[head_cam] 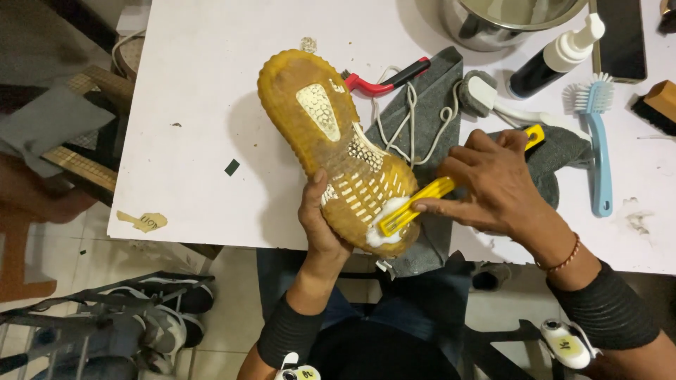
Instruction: Cleaning the sole of a sneaker using scrapers, cleaning solution, and a cloth on a workbench.
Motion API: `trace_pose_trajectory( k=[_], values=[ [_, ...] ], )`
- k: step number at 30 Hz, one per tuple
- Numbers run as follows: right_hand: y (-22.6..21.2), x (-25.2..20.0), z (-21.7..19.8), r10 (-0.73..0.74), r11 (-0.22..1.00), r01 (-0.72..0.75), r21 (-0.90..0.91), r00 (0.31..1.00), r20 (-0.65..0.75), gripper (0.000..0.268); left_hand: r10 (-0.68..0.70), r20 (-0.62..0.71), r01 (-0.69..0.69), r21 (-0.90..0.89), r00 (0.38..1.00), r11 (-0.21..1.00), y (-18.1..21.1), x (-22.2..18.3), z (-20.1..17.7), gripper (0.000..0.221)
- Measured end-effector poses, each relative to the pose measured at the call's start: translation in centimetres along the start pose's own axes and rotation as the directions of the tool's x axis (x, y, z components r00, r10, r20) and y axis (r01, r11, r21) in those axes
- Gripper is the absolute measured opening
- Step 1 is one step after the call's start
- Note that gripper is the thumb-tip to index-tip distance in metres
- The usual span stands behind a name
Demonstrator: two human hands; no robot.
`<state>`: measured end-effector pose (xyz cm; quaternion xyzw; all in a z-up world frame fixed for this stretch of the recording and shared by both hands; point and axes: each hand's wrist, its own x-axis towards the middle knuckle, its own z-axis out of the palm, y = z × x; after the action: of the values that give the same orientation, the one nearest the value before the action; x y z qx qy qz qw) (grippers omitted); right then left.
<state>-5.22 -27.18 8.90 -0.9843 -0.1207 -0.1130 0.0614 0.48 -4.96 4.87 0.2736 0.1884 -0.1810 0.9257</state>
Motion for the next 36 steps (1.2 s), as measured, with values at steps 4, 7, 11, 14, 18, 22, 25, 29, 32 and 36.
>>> trace_pose_trajectory(
  k=[4,7,11,14,18,22,25,29,32,36],
  values=[
    [-0.7,0.1,-0.1,-0.012,1.000,0.013,0.025,0.999,-0.046,0.063,0.039,-0.036,-0.039,-0.009,0.999,0.999,0.3,-0.1,0.9,0.063],
    [-2.5,0.4,-0.8,-0.010,0.999,0.012,0.037,0.998,-0.057,0.066,0.063,-0.028,-0.062,0.042,0.998,0.997,0.0,-0.4,1.4,0.070],
    [-1.3,0.7,-1.7,-0.165,0.984,0.162,-0.071,0.986,-0.033,0.063,0.070,0.008,-0.070,-0.011,0.998,0.998,0.6,-1.1,2.7,0.063],
    [0.4,0.5,-1.7,-0.126,0.987,0.123,-0.107,0.992,-0.018,0.064,0.110,0.007,-0.109,-0.054,0.994,0.993,0.8,-0.7,3.1,0.064],
    [-2.4,1.2,-2.5,-0.203,0.979,0.200,-0.035,0.972,-0.117,0.062,0.074,-0.019,-0.075,-0.005,0.997,0.997,1.1,-1.5,4.6,0.063],
    [-1.4,1.0,-2.2,-0.186,0.982,0.183,-0.043,0.980,-0.065,0.065,0.025,0.026,-0.024,-0.047,0.999,0.999,0.9,-1.2,4.1,0.062],
    [0.7,0.5,-1.9,-0.102,0.993,0.103,-0.058,0.994,0.023,0.066,0.076,0.031,-0.074,-0.044,0.997,0.996,1.3,-1.3,4.1,0.067],
    [-0.8,0.4,-2.2,-0.119,0.992,0.117,-0.044,0.992,-0.042,0.065,0.088,-0.005,-0.088,-0.029,0.996,0.996,1.2,-1.5,4.7,0.067],
    [-2.0,0.7,-2.9,-0.159,0.987,0.158,-0.028,0.984,-0.074,0.063,0.043,0.006,-0.043,-0.034,0.999,0.998,0.8,-1.5,4.7,0.066],
    [0.7,0.7,-1.9,-0.127,0.992,0.126,-0.030,0.991,-0.042,0.065,0.046,0.034,-0.044,-0.036,0.998,0.998,1.5,-1.8,4.9,0.068]
  ],
)
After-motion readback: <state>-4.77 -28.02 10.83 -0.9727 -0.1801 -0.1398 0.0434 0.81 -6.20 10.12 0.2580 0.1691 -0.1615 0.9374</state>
